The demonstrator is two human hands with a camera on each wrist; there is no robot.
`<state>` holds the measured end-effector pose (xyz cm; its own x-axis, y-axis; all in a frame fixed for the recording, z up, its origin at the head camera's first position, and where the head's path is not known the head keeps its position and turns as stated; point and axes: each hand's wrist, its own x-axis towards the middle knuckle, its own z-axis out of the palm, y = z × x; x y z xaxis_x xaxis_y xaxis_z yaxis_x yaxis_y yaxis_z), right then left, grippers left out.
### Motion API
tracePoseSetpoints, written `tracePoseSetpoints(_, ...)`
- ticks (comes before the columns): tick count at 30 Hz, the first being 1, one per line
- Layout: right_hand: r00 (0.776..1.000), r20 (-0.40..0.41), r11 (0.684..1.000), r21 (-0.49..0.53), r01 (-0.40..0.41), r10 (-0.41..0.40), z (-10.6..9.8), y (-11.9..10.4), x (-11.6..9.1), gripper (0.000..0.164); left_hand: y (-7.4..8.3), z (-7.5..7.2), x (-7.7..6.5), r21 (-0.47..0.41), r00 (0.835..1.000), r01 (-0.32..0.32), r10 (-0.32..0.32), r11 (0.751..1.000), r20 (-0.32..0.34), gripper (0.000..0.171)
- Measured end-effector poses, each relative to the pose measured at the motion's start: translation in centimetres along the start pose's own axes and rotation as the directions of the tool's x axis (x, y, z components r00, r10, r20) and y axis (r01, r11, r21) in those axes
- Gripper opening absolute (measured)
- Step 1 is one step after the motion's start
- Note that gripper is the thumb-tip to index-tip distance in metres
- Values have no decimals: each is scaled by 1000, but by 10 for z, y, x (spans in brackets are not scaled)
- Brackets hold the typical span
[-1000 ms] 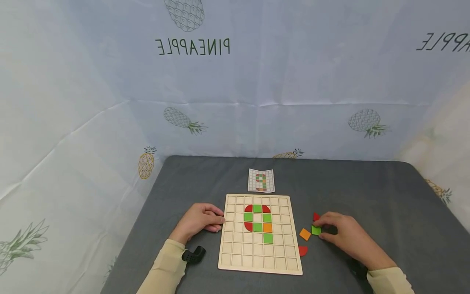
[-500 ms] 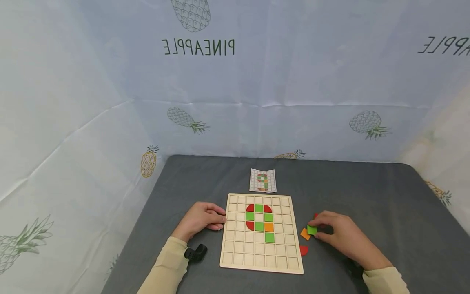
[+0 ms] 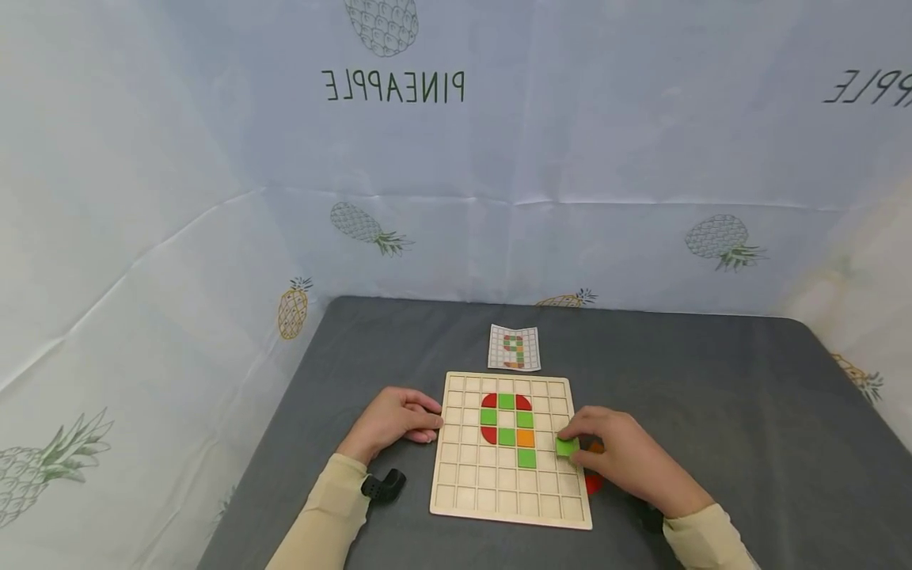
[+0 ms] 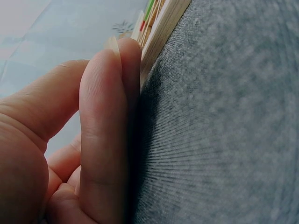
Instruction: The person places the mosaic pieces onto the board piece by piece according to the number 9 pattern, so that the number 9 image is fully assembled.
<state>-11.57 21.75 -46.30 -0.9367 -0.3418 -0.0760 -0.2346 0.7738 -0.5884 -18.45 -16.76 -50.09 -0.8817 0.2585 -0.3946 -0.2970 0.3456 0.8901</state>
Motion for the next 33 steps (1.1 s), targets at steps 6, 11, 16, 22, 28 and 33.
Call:
tracePoseSetpoints(6, 998, 41, 997, 58, 50, -52, 8, -12, 6, 29, 1, 1, -1, -10, 1000, -11, 11, 1000, 9, 33)
tracePoseSetpoints(11, 993, 70, 995, 44, 88, -91, 13, -19, 7, 29, 2, 1, 0, -22, 1000, -14, 14, 1000, 10, 34)
tracePoseSetpoints(16, 990, 85, 992, 67, 110, -115, 18, -23, 6, 29, 0, 0, 1, -28, 1000, -7, 7, 1000, 14, 32)
tracePoseSetpoints(22, 981, 95, 985, 54, 163, -168, 26, -28, 3, 28, -1, 0, 2, -30, 1000, -3, 3, 1000, 13, 32)
tracePoseSetpoints(28, 975, 77, 978, 12, 209, -209, 33, -32, 0, 31, 2, 1, 0, -29, 1000, -5, 5, 1000, 5, 34)
tracePoseSetpoints(33, 975, 71, 976, -24, 214, -212, 35, -35, -1, 31, 2, 1, 0, -26, 1000, -6, 6, 1000, 0, 34)
